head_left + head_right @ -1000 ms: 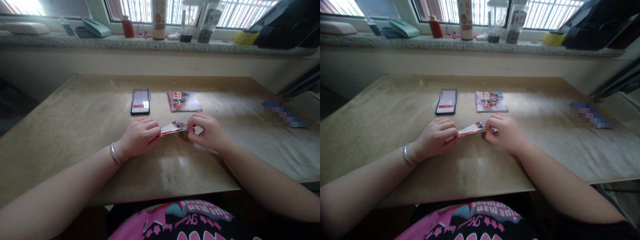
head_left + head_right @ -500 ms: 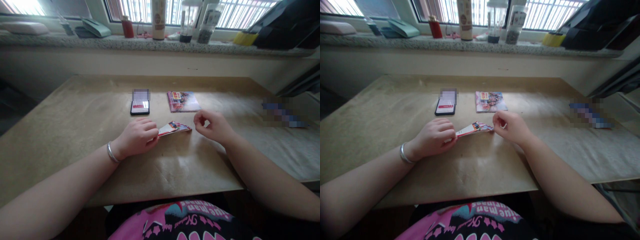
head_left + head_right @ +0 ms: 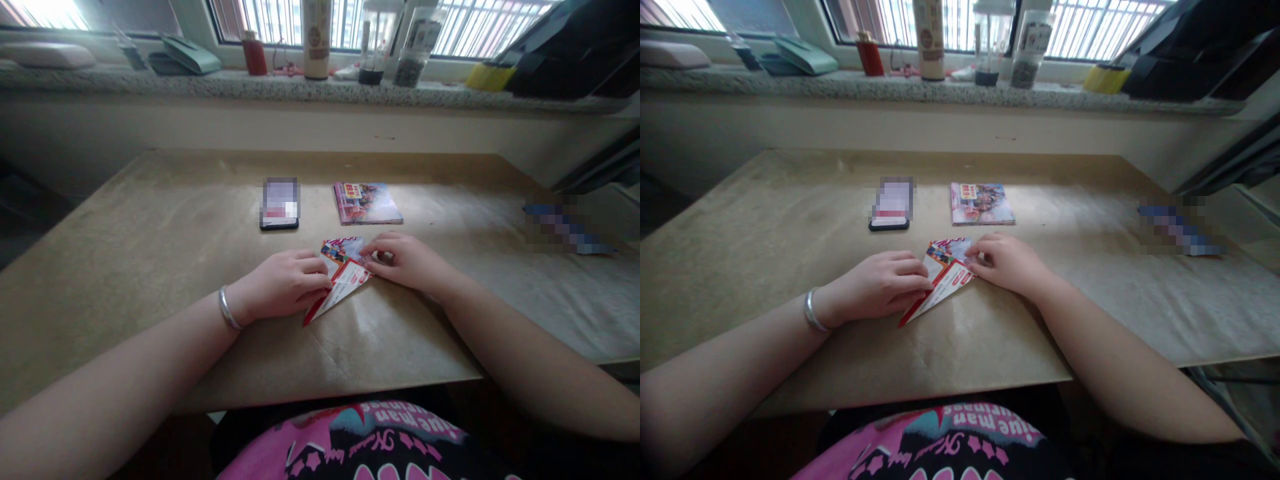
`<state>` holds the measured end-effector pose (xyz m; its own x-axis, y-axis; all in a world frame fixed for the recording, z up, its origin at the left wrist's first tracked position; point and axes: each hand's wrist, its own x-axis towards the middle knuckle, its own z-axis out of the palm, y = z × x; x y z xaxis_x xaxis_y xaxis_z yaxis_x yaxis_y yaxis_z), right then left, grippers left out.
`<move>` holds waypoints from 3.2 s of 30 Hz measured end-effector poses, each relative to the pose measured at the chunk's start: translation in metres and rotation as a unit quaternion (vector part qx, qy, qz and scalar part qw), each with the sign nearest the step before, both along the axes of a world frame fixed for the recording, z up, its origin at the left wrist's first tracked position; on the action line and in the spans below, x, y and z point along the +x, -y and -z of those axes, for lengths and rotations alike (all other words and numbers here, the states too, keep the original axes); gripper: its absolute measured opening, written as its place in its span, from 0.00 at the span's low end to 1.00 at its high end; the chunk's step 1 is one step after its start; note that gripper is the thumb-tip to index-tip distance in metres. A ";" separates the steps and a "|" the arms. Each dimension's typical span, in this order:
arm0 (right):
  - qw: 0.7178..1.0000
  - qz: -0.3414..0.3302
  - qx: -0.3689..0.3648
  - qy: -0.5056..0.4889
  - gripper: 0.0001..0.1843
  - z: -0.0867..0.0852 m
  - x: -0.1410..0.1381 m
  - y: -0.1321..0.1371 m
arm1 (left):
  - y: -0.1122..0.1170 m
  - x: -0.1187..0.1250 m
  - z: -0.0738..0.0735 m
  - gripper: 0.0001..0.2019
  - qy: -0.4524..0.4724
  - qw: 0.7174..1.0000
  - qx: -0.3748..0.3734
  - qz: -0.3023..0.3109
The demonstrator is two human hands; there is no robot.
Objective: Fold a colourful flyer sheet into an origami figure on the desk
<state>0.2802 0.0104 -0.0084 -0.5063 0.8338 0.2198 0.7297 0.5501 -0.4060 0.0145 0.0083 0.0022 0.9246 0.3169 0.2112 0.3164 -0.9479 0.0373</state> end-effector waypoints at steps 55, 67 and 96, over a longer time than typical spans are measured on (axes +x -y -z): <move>0.989 -0.106 0.069 -0.076 0.14 -0.004 0.009 -0.004 | -0.019 -0.017 0.011 0.13 0.098 0.973 -0.173 -0.117; 0.990 -0.101 0.091 0.034 0.18 -0.002 0.016 -0.010 | -0.031 -0.030 0.001 0.10 0.019 0.992 0.054 -0.109; 0.981 -0.171 0.040 0.078 0.23 0.009 -0.019 0.010 | 0.014 -0.001 -0.004 0.20 -0.057 0.985 0.001 -0.165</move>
